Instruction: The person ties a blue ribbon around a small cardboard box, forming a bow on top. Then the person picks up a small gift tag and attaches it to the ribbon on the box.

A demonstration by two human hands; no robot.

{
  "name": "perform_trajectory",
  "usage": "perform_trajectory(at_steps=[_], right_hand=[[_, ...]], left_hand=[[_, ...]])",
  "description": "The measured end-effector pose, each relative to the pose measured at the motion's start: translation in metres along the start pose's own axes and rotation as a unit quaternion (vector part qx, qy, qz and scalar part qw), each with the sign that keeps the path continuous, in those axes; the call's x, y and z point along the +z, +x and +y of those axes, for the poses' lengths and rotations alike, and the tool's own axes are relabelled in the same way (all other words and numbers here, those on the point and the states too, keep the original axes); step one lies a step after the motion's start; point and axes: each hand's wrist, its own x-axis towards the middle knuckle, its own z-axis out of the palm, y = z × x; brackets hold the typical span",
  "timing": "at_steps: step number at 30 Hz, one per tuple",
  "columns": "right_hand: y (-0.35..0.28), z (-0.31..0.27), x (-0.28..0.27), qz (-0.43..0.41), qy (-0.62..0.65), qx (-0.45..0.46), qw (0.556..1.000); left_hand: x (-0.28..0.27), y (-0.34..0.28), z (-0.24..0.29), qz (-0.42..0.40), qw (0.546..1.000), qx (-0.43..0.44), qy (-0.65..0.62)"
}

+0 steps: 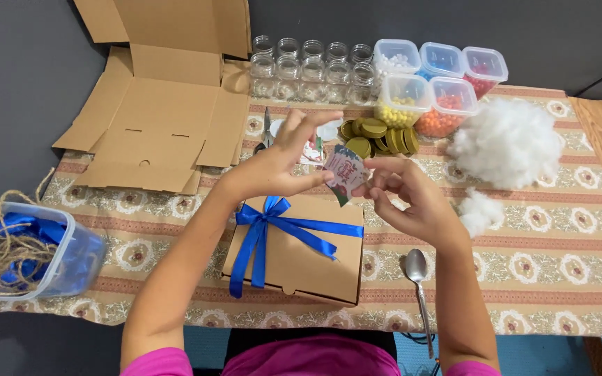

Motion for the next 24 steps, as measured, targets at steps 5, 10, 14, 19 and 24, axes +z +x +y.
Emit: perform_trajectory(at_steps=[5, 10, 14, 19, 24], right_hand=[[-0.003, -0.004, 0.003, -0.009, 0.003, -0.011, 1.0], [-0.008, 0.003, 0.0, -0.019, -0.015, -0.008, 1.0], [-0.002, -0.001, -0.001, -0.019, -0.106, -0.025, 0.994], [0.0, -0.002, 0.005, -0.006, -0.193, -0.04, 0.98], [-0.008, 0.014, 0.006, -0.002, -0.172, 0.041, 0.984]], left_hand=[[-0.001, 0.0, -0.001, -0.011, 1.0, 0.024, -0.011], [0.011, -0.004, 0.011, -0.074, 0.992, 0.006, -0.101], [0.014, -0.003, 0.025, -0.087, 0.989, 0.021, -0.114], [0.029, -0.003, 0.016, -0.058, 0.986, 0.049, -0.148], [0.043, -0.011, 0.011, -0.057, 0.985, 0.046, -0.157]])
